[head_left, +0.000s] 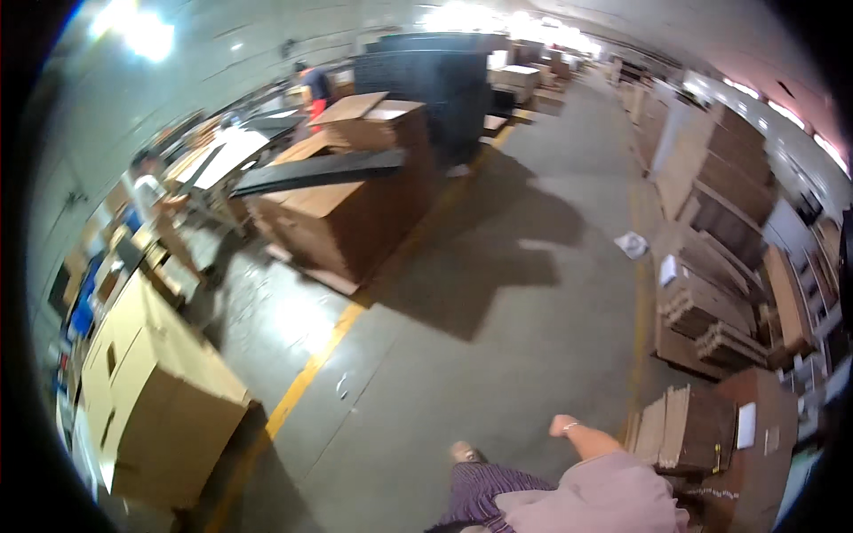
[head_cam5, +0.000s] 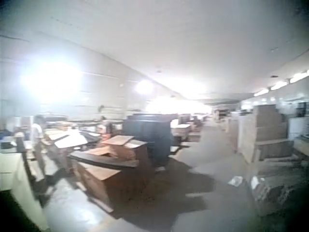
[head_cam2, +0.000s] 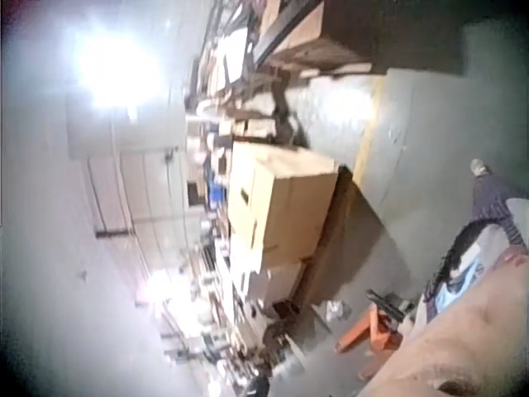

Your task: The person walks through a warehouse to an orange manual pallet jack, grips the handle, and pumps it to lift a large white palletized unit. They then pull and maneuver the pallet jack across the floor through rows of boxes and past other workers.

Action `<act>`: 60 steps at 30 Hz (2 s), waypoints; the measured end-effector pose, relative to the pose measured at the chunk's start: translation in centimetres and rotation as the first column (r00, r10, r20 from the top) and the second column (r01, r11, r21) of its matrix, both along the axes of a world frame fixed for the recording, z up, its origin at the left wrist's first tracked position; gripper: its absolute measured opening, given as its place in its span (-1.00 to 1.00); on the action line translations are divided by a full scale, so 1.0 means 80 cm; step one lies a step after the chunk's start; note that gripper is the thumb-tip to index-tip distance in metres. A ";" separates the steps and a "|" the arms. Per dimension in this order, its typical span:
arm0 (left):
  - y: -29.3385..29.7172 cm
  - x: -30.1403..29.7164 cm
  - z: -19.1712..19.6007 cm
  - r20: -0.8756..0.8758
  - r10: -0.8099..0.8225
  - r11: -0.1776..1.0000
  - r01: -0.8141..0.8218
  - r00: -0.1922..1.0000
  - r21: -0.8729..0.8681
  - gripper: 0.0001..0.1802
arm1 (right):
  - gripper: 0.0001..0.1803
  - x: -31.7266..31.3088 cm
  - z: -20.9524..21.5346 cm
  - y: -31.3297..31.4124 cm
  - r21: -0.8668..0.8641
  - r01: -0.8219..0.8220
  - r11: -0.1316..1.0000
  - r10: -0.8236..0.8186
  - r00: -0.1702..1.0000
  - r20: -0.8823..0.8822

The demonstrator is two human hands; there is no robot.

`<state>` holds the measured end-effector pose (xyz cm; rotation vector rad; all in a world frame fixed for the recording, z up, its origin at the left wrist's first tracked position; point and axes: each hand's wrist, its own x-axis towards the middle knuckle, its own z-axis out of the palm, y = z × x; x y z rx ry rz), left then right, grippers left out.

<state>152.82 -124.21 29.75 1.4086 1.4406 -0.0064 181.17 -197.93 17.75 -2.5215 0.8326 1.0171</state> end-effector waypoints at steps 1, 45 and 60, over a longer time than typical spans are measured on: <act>-0.005 0.032 0.003 -0.002 -0.057 0.998 0.057 0.998 0.002 -0.59 | -0.66 0.004 -0.032 -0.008 0.039 -0.141 0.989 0.137 0.986 0.091; -1.121 1.105 0.046 -0.218 -0.564 0.801 0.591 0.797 0.088 -0.61 | -0.73 0.471 -0.133 -1.081 0.282 0.197 0.939 -0.187 0.980 -0.062; -1.703 1.366 0.026 -0.138 -0.600 0.790 0.611 0.788 0.057 -0.62 | -0.71 0.834 0.009 -1.865 -0.050 0.558 0.828 -0.422 0.680 0.599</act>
